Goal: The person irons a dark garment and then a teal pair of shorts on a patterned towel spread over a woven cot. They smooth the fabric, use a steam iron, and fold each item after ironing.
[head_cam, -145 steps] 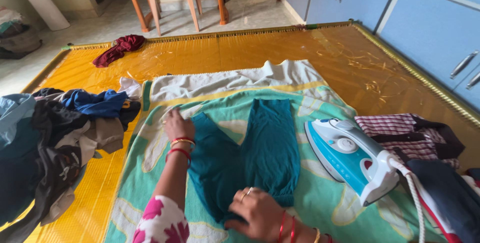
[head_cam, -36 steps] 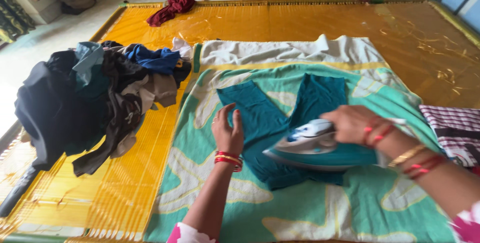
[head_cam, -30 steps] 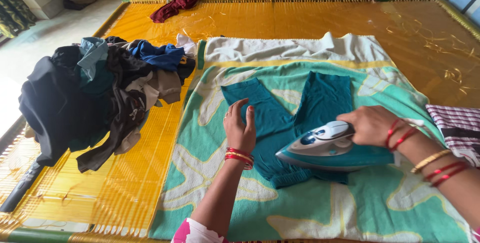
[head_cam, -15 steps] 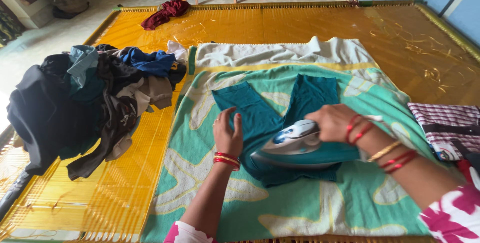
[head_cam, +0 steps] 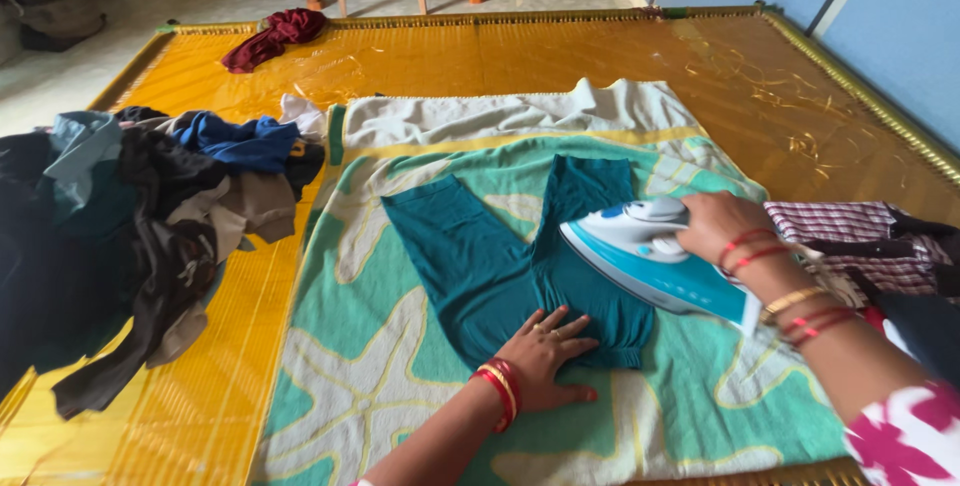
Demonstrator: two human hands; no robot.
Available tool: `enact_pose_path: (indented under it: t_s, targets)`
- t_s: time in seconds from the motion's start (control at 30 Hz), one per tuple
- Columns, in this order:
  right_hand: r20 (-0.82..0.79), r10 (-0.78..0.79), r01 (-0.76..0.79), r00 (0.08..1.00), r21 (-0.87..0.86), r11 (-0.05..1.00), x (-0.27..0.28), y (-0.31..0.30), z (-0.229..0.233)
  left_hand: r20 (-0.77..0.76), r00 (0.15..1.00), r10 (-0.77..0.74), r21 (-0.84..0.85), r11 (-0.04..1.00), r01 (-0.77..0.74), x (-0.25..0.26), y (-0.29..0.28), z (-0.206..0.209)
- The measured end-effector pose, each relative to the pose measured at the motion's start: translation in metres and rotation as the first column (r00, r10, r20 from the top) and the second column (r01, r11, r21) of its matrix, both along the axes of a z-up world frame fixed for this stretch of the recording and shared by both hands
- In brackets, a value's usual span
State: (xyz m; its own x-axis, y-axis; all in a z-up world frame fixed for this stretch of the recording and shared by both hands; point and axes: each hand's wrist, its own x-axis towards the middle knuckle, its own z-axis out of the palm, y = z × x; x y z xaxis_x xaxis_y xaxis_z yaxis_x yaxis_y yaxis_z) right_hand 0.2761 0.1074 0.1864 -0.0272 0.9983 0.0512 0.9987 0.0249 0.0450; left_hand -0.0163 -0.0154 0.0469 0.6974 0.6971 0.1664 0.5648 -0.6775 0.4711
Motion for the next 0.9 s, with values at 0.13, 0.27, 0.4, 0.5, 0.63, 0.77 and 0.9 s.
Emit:
enact_pose_path:
  t_s: [0.13, 0.27, 0.4, 0.5, 0.63, 0.77, 0.9]
  targets:
    - [0.002, -0.076, 0.076, 0.997, 0.056, 0.996, -0.022, 0.058, -0.007, -0.006, 1.0, -0.025, 0.017, 1.0, 0.025, -0.002, -0.002, -0.004]
    - [-0.076, -0.161, 0.167, 0.984, 0.083, 0.983, -0.042, 0.115, -0.011, -0.024, 0.999, -0.042, 0.022, 0.999, 0.043, -0.001, -0.001, -0.005]
    - [-0.144, -0.223, 0.233, 0.964, 0.052, 0.971, -0.055, 0.142, -0.013, -0.045, 0.998, -0.051, -0.019, 0.999, 0.05, -0.002, 0.0, -0.001]
    - [-0.15, -0.219, 0.225, 0.964, 0.025, 0.974, -0.049, 0.144, -0.014, -0.055, 0.997, -0.05, -0.046, 0.998, 0.047, -0.001, -0.001, 0.004]
    - [-0.105, -0.131, 0.13, 0.986, -0.016, 0.991, -0.025, 0.116, -0.02, -0.042, 0.998, -0.053, -0.044, 0.998, 0.051, -0.002, -0.002, 0.007]
    - [-0.043, -0.022, 0.018, 0.999, -0.088, 0.996, -0.004, 0.058, -0.014, -0.034, 0.997, -0.067, -0.046, 0.997, 0.065, -0.003, -0.001, 0.008]
    - [-0.036, 0.032, -0.034, 0.999, -0.052, 0.998, 0.002, -0.002, 0.0, -0.016, 0.998, -0.067, -0.034, 0.997, 0.067, 0.0, -0.001, 0.007]
